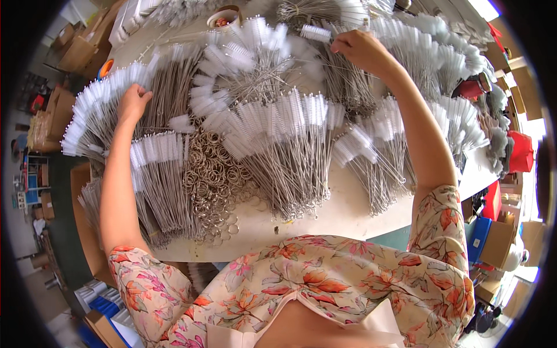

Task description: The person is assembling small white brushes onto metal rings in a workshop environment.

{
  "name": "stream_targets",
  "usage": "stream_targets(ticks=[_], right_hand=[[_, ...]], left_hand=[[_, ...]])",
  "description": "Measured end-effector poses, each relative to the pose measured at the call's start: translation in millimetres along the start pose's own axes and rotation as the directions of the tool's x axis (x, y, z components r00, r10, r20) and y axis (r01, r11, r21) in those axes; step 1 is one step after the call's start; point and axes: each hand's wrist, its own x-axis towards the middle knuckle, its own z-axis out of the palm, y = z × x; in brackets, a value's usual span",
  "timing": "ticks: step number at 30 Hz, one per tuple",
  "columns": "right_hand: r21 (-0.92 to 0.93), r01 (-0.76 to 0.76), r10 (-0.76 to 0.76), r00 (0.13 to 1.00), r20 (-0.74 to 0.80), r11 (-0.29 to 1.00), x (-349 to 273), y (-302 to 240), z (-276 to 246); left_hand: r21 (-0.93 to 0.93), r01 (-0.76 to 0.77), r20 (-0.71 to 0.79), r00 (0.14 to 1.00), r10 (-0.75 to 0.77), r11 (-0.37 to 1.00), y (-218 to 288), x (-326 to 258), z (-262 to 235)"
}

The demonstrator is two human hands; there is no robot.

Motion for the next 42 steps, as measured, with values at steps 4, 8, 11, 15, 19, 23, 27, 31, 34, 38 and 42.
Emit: stream_targets(ticks=[4, 8, 11, 15, 19, 23, 27, 31, 34, 38, 42], right_hand=[[-0.076, -0.077, 0.09, 0.978, 0.19, 0.994, 0, -12, 8], [-0.17, -0.038, 0.069, 0.981, 0.179, 0.985, 1, -26, 19], [-0.285, -0.058, 0.127, 0.965, 0.231, 0.957, 4, -30, 28], [-0.321, -0.07, 0.135, 0.973, 0.186, 0.945, 7, -33, 27], [-0.156, -0.187, 0.172, 0.979, -0.108, 0.97, 8, -24, -17], [0.168, 0.106, -0.017, 0.886, -0.463, 0.98, -15, -44, -72], [0.85, -0.025, 0.122, 0.991, -0.047, 0.526, -49, -73, -95], [0.975, -0.071, -0.066, 0.994, 0.086, 0.213, -84, -124, -62], [0.976, -0.143, -0.046, 0.987, 0.152, 0.166, -111, -161, -37], [0.992, -0.109, -0.073, 0.992, 0.105, -0.058, -123, -165, -1], [0.934, -0.144, -0.115, 0.987, 0.111, -0.327, -137, -167, 12]], left_hand=[[0.083, 0.0, 0.004, 1.0, 0.0, 0.997, -1, -6, -6], [0.008, 0.027, -0.038, 0.999, -0.027, 1.0, -10, -9, -11], [0.095, 0.058, -0.269, 0.963, -0.031, 0.994, 18, -12, -28], [-0.388, -0.287, -0.647, 0.761, -0.037, 0.876, 56, -16, -70], [-0.715, -0.191, -0.382, 0.912, -0.146, 0.673, 99, -53, -113], [-0.905, -0.154, -0.188, 0.981, -0.049, 0.397, 153, -116, -109], [-0.955, -0.045, -0.008, 0.992, 0.127, 0.293, 191, -160, -91], [-0.997, -0.079, -0.081, 0.973, 0.216, -0.016, 245, -191, -76], [-0.975, 0.118, 0.066, 0.962, 0.263, -0.186, 277, -219, -66], [-0.914, 0.306, 0.219, 0.925, 0.309, -0.268, 257, -235, -62], [-0.999, -0.041, -0.042, 0.997, 0.06, -0.017, 245, -249, -53]])
